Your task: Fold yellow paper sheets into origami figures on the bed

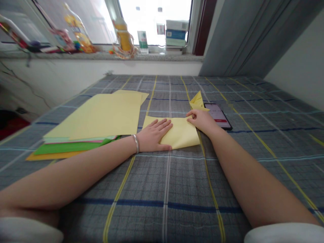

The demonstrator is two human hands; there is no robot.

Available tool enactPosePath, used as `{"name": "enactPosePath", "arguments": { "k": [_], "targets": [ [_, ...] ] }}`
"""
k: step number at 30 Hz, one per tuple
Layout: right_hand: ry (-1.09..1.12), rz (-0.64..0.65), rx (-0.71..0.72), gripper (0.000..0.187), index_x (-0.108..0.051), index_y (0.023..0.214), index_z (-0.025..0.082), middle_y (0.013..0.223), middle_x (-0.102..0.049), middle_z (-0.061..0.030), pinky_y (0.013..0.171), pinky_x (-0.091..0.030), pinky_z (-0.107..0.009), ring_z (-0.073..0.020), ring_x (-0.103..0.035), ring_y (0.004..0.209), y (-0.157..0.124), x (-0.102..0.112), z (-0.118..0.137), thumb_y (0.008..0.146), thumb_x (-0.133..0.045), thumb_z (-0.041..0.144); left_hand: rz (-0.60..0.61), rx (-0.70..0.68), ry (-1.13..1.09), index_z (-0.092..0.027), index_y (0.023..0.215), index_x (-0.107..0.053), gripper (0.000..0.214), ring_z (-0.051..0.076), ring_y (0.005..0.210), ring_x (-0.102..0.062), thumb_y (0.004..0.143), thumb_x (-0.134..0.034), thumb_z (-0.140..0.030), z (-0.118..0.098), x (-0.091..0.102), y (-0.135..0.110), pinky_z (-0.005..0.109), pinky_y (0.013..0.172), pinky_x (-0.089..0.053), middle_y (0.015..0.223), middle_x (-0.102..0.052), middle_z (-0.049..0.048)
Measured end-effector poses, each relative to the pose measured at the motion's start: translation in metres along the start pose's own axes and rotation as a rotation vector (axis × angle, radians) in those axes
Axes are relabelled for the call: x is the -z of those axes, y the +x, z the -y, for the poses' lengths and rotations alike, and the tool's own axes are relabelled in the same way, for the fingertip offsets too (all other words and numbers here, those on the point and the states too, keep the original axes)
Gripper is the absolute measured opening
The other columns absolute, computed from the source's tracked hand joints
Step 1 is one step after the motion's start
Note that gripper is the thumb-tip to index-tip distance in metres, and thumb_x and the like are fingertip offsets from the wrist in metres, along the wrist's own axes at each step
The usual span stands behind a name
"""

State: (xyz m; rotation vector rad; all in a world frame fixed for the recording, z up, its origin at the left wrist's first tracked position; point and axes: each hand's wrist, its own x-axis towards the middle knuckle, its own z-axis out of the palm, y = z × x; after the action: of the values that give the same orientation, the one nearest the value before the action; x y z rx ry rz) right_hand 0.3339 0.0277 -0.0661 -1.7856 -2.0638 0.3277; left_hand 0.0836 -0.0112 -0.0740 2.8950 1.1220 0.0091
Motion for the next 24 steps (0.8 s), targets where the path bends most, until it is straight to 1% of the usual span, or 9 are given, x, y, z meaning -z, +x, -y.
{"name": "enactPosePath", "arguments": {
  "k": [3,6,7,9,11,13,16,21,24],
  "targets": [
    [-0.104,0.034,0.154,0.040,-0.069,0.110,0.018,0.099,-0.068,-0.0084,0.079,-0.048,-0.036,-0.0241,-0.062,0.090,-0.001,0.007,0.002,0.071,-0.067,0.028,-0.002,-0.004,0.003,-0.009,0.150,-0.021,0.099,0.029,0.146,-0.014,0.080,-0.034,-0.079,0.000,0.000,-0.001,0.045,0.118,-0.011,0.157,-0.018,0.0149],
    [-0.204,0.086,0.375,0.038,-0.070,0.107,0.021,0.118,-0.065,-0.0089,0.101,-0.040,-0.041,-0.0281,-0.056,0.112,-0.006,0.010,0.015,0.070,-0.068,0.024,0.003,-0.007,0.001,-0.009,0.150,-0.021,0.099,0.028,0.147,-0.013,0.081,-0.034,-0.078,0.000,0.000,0.000,0.045,0.118,-0.011,0.157,-0.018,0.0147],
    [-0.210,0.117,0.416,0.037,-0.070,0.108,0.021,0.120,-0.064,-0.0086,0.101,-0.040,-0.041,-0.0275,-0.057,0.112,-0.010,0.009,0.022,0.071,-0.067,0.023,0.004,-0.007,-0.001,-0.008,0.150,-0.020,0.099,0.027,0.147,-0.013,0.081,-0.034,-0.078,0.000,0.000,0.000,0.045,0.118,-0.011,0.157,-0.018,0.0148],
    [-0.179,0.246,0.483,0.038,-0.068,0.110,0.021,0.119,-0.066,-0.0084,0.099,-0.043,-0.040,-0.0266,-0.059,0.109,-0.017,0.005,0.037,0.073,-0.068,0.028,0.010,-0.003,-0.007,-0.008,0.150,-0.020,0.100,0.027,0.147,-0.013,0.081,-0.035,-0.078,-0.001,-0.001,0.001,0.045,0.118,-0.010,0.157,-0.018,0.0155],
    [-0.151,0.324,0.557,0.048,-0.065,0.114,0.018,0.128,-0.061,-0.0113,0.103,-0.040,-0.043,-0.0304,-0.054,0.117,-0.024,0.000,0.049,0.071,-0.073,0.038,0.017,0.001,-0.011,-0.007,0.150,-0.021,0.099,0.028,0.147,-0.013,0.081,-0.035,-0.078,-0.001,0.000,0.001,0.046,0.118,-0.010,0.157,-0.016,0.0163],
    [-0.139,0.334,0.549,0.059,-0.062,0.116,0.016,0.131,-0.058,-0.0148,0.104,-0.039,-0.045,-0.0330,-0.051,0.122,-0.030,-0.005,0.055,0.068,-0.074,0.048,0.024,0.004,-0.016,-0.006,0.149,-0.022,0.099,0.028,0.147,-0.013,0.082,-0.034,-0.077,-0.002,0.001,0.001,0.047,0.118,-0.010,0.157,-0.015,0.0166],
    [-0.145,0.303,0.507,0.067,-0.059,0.119,0.018,0.132,-0.057,-0.0148,0.105,-0.037,-0.047,-0.0335,-0.049,0.124,-0.034,-0.009,0.055,0.066,-0.073,0.057,0.031,0.001,-0.025,-0.006,0.149,-0.022,0.099,0.028,0.147,-0.013,0.081,-0.035,-0.077,-0.001,0.001,0.001,0.047,0.118,-0.010,0.157,-0.014,0.0168],
    [-0.141,0.305,0.475,0.082,-0.053,0.127,0.018,0.142,-0.047,-0.0153,0.108,-0.033,-0.050,-0.0345,-0.042,0.131,-0.036,-0.010,0.050,0.059,-0.075,0.060,0.033,-0.020,-0.032,-0.008,0.150,-0.018,0.099,0.028,0.147,-0.011,0.081,-0.035,-0.077,0.003,0.000,0.001,0.046,0.118,-0.009,0.158,-0.014,0.0161],
    [-0.122,0.305,0.459,0.087,-0.052,0.129,0.020,0.144,-0.046,-0.0150,0.109,-0.032,-0.050,-0.0345,-0.041,0.132,-0.037,-0.012,0.048,0.055,-0.077,0.058,0.039,-0.027,-0.041,-0.008,0.151,-0.018,0.102,0.028,0.147,-0.010,0.080,-0.036,-0.079,0.005,0.000,0.002,0.046,0.118,-0.009,0.158,-0.014,0.0164]
  ]
}}
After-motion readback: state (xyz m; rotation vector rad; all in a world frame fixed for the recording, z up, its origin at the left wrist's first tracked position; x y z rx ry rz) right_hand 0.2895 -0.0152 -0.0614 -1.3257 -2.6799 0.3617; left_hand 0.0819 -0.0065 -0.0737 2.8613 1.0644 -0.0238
